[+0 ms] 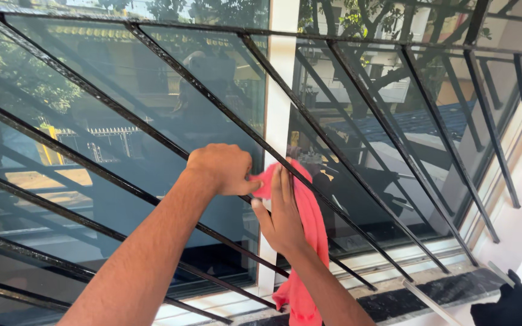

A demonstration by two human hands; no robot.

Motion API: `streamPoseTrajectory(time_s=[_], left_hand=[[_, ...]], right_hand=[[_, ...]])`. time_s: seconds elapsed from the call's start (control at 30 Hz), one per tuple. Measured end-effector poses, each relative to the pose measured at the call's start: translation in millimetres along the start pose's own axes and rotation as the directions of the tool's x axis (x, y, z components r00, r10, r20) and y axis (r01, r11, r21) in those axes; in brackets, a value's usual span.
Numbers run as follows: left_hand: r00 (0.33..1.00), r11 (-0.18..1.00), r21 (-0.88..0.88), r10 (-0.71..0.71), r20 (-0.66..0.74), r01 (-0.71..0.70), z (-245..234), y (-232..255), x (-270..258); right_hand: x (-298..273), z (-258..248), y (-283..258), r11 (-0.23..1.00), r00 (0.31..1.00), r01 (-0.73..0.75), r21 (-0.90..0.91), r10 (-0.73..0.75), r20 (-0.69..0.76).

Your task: The person wipes the black metal bars of a window grille using a pink cloth. They systematically clean the horizontal and vertical bars, moving from the upper sections down to the lower frame.

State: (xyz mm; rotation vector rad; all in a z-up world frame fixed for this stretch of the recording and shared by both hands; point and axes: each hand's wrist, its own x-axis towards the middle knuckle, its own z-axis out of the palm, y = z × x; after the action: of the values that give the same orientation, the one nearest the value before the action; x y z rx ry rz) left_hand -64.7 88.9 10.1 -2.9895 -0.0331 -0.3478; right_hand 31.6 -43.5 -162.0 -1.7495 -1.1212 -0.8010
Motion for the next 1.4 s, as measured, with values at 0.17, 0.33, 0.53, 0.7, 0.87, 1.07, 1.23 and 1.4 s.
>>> streamPoseTrajectory(time_s=[0.17, 0.33, 0.53, 0.7, 0.87, 1.07, 1.23, 1.4], left_hand=[[0.999, 0.999, -0.024, -0.029, -0.035, 0.029, 2.0, 6.3, 7.4], [0.986, 0.999, 0.007, -0.039, -0.160, 0.040, 19.9, 2.0, 10.8], [0.943, 0.998, -0.037, -0.052, -0.328, 0.042, 24.6, 1.8, 16.7], [0.906, 0.970, -0.239, -0.137, -0.400, 0.042, 20.9, 1.7, 18.4], [0.947, 0.990, -0.130, 0.002, -0.322, -0.046, 21.9, -6.5, 15.1], [0.924, 0.992, -0.118, -0.085, -0.374, 0.044, 21.3, -0.6, 17.7], [0.889, 0.990, -0.117, -0.126, -0.440, 0.082, 25.0, 2.8, 17.3], [0.862, 0.994, -0.092, -0.098, -0.498, 0.060, 30.5, 0.6, 20.6]], right_hand=[[29.2, 3.4, -20.1, 0.996, 0.997, 0.003, -0.093, -0.009, -0.072], [24.4, -7.4, -41.1, 0.986, 0.996, 0.046, -0.161, -0.033, 0.087], [24.0, -21.1, -40.8, 0.985, 0.986, 0.166, -0.056, -0.164, 0.036], [31.8, -15.8, -39.5, 0.979, 0.975, 0.202, 0.005, -0.201, -0.092], [37.1, -6.8, -39.1, 0.956, 0.941, 0.293, 0.015, -0.285, -0.183], [34.1, -28.1, -46.4, 0.971, 0.971, 0.233, 0.057, -0.230, -0.067], [40.2, -39.7, -49.8, 0.973, 0.906, 0.076, -0.216, -0.158, -0.392], [68.2, -48.5, -25.0, 0.976, 0.904, -0.029, -0.214, -0.065, -0.423]])
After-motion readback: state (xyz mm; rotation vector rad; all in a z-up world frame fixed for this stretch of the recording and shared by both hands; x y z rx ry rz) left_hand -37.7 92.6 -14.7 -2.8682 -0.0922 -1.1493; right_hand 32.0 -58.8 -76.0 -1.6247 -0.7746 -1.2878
